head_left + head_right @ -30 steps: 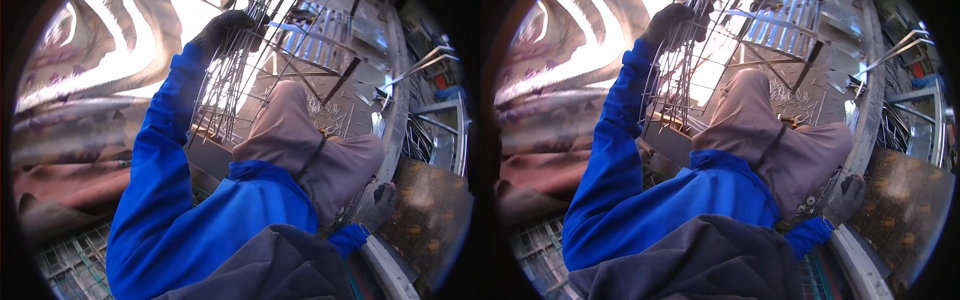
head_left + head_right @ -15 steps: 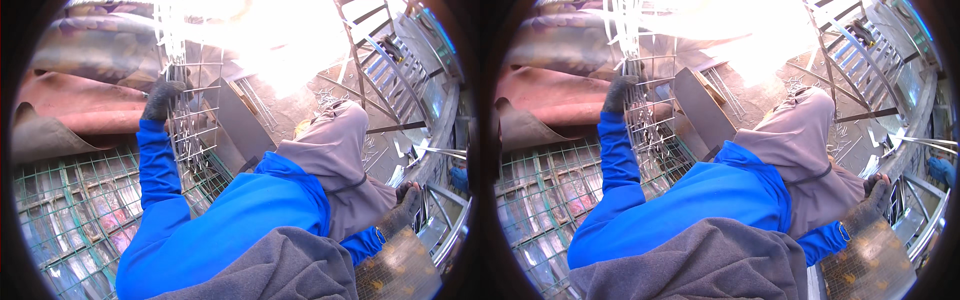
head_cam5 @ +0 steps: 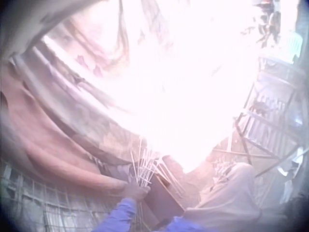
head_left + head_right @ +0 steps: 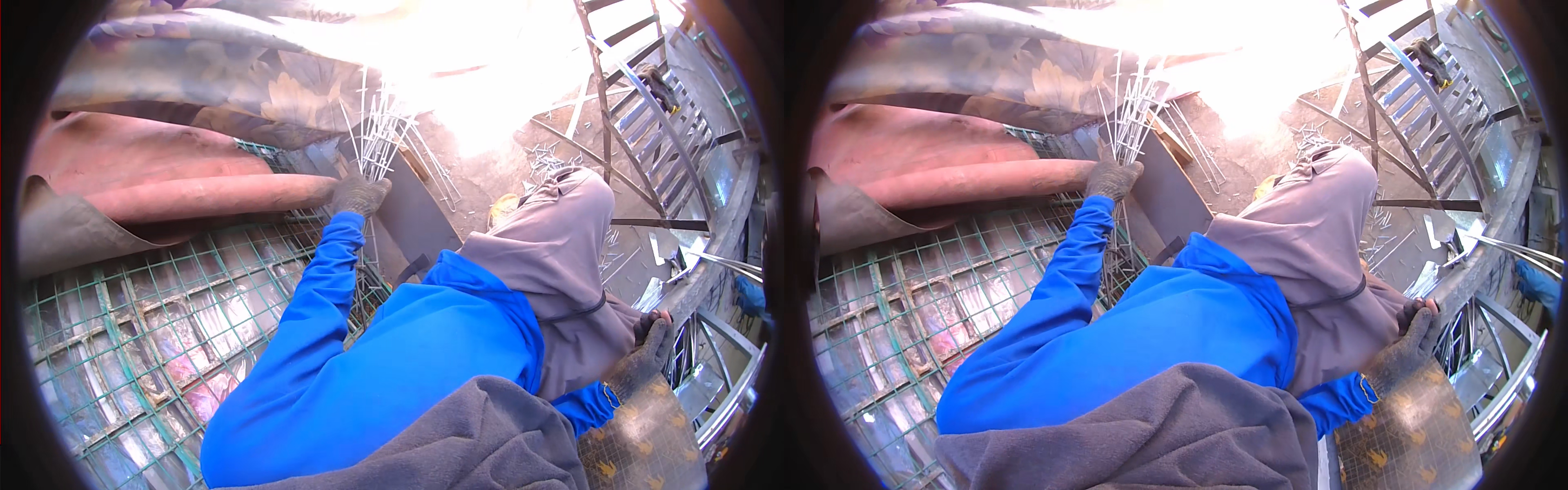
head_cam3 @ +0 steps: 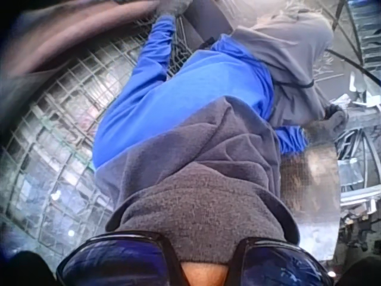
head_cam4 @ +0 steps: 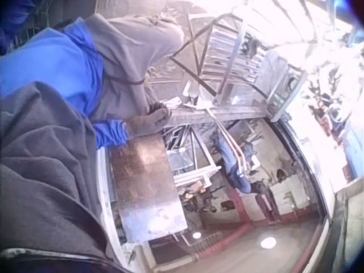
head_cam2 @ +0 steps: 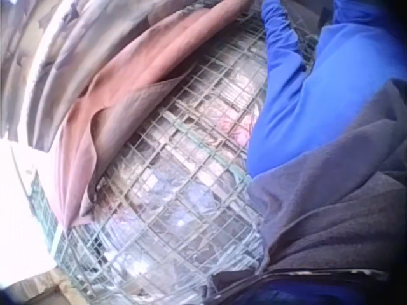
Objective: Repairing a metal rack structure by twisting wires with pliers while sitting in a workshop area.
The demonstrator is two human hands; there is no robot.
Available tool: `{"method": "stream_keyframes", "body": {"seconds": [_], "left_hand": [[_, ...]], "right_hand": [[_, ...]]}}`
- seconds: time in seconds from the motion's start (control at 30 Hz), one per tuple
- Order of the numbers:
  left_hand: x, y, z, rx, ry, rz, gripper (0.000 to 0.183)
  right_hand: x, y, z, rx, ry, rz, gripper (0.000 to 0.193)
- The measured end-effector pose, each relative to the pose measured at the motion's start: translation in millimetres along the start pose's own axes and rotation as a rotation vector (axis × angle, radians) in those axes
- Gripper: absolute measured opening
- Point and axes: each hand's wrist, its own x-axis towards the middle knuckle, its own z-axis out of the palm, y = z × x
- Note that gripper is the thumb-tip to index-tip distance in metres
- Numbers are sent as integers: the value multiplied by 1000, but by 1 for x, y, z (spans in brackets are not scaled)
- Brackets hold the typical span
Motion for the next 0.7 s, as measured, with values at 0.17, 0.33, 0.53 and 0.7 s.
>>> {"method": "stream_keyframes", "body": {"seconds": [0.17,0.33,0.53,0.7], "left_hand": [[-23,42,7,207,-169,30,86],[-51,31,28,348,-156,262,69],[-55,6,48,380,3,255,89],[-36,-11,74,276,19,177,79]], "right_hand": [[-3,4,5,56,53,3,23],[-18,-13,38,-228,-11,-121,19],[-23,17,16,104,17,-18,20],[-19,29,-2,364,-21,-28,21]]}}
